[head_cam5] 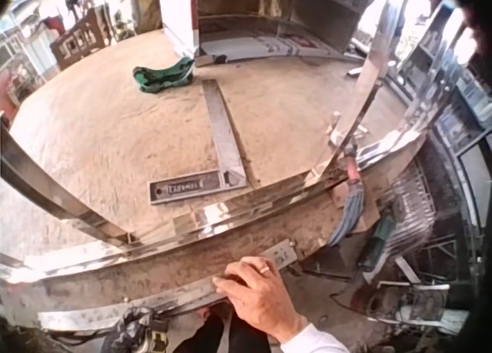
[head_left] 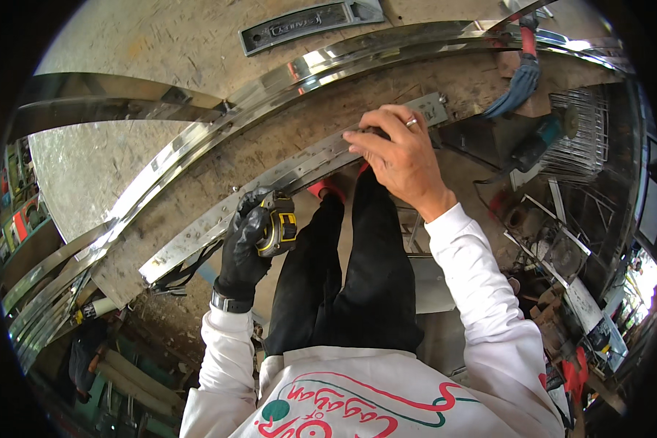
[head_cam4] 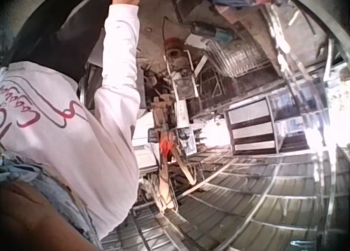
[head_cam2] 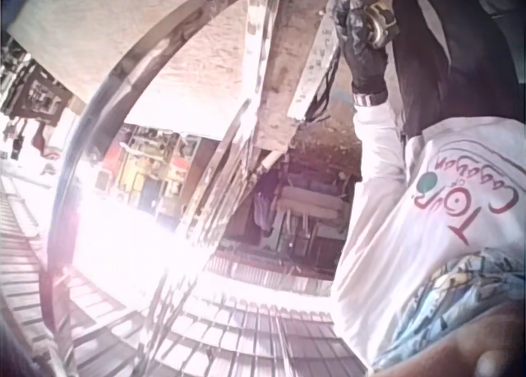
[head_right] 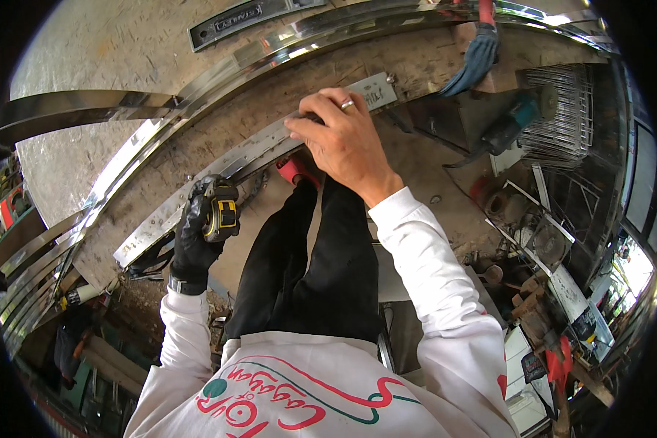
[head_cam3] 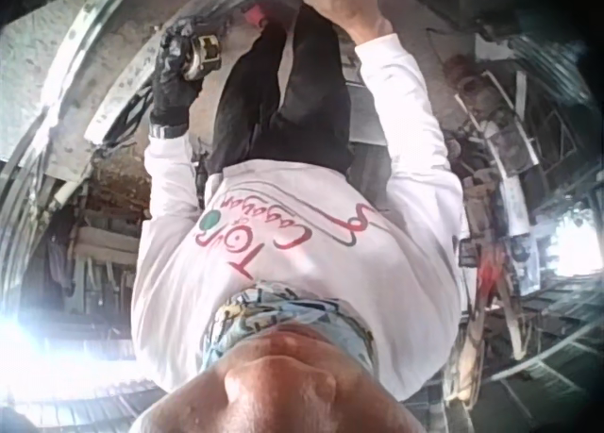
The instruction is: The person measures and marks metal bars, then uses an angle grinder to cut and smooth them. They weld small metal pieces onto the bars and continue grinding the edges. The work is performed on a cluttered workbench in a metal fabrication workshop.
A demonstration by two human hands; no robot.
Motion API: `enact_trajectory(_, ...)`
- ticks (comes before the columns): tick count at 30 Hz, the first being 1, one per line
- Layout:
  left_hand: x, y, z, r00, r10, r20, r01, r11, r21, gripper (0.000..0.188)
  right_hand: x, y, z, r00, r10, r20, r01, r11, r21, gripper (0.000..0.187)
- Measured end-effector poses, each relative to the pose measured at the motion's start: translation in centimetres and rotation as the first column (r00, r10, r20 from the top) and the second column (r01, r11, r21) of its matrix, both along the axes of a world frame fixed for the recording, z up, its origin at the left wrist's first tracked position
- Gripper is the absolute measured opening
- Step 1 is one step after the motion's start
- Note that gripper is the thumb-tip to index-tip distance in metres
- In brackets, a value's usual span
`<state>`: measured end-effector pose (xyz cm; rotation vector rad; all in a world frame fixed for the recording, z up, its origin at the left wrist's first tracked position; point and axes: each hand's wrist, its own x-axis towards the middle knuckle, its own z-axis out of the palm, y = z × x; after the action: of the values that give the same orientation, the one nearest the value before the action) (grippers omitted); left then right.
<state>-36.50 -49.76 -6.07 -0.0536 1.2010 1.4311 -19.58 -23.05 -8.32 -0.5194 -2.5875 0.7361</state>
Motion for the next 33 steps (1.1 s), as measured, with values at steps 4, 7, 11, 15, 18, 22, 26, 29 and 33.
enact_trajectory(4, -0.6, 0.1, 1.1, 1.000, -0.015, -0.004, 0.015, 0.998, 0.056, 0.056, 0.3, -0.6, 0.2, 1.000, -0.013, -0.008, 0.014, 0.999, 0.032, 0.027)
enact_trajectory(7, -0.3, -0.6, 1.4, 0.996, 0.014, 0.086, -0.019, 0.998, 0.056, 0.070, -0.1, -1.9, 3.2, 0.997, -0.036, -0.068, 0.028, 0.992, -0.125, 0.050)
enact_trajectory(11, 2.6, 0.3, 3.6, 0.959, 0.073, 0.274, -0.068, 0.997, -0.028, 0.089, 0.4, -6.1, 7.8, 0.984, 0.117, -0.132, -0.165, 0.340, -0.926, 0.080)
enact_trajectory(15, 3.8, 2.9, 5.0, 0.937, -0.221, -0.270, 0.220, 0.975, -0.032, 0.093, 0.8, -8.0, 8.0, 0.999, -0.052, 0.017, 0.023, 0.130, -0.991, 0.074)
enact_trajectory(18, 2.7, 4.5, 5.8, 0.755, -0.370, -0.541, 0.392, 0.917, -0.081, 0.089, 1.3, -7.0, 8.3, 0.996, -0.045, 0.076, 0.073, -0.060, -0.996, 0.069)
enact_trajectory(22, 1.1, 5.9, 6.4, 0.639, -0.468, -0.611, 0.504, 0.854, -0.126, 0.078, 1.9, -5.4, 7.0, 0.993, -0.059, 0.105, 0.099, -0.097, -0.990, 0.048)
enact_trajectory(26, 0.2, 7.3, 6.7, 0.470, -0.474, -0.745, 0.587, 0.798, -0.137, 0.072, 1.4, -4.3, 7.8, 0.985, -0.008, 0.170, 0.170, -0.007, -0.985, 0.026)
enact_trajectory(29, -0.3, 7.9, 6.7, 0.403, -0.474, -0.783, 0.649, 0.751, -0.121, 0.070, 1.6, -3.8, 7.1, 0.993, 0.042, 0.114, 0.109, 0.117, -0.987, 0.021)
enact_trajectory(33, -1.1, 7.3, 6.5, 0.311, -0.492, -0.813, 0.631, 0.747, -0.211, 0.071, 2.4, -1.8, 7.1, 0.998, 0.029, 0.051, 0.043, 0.234, -0.971, 0.017)
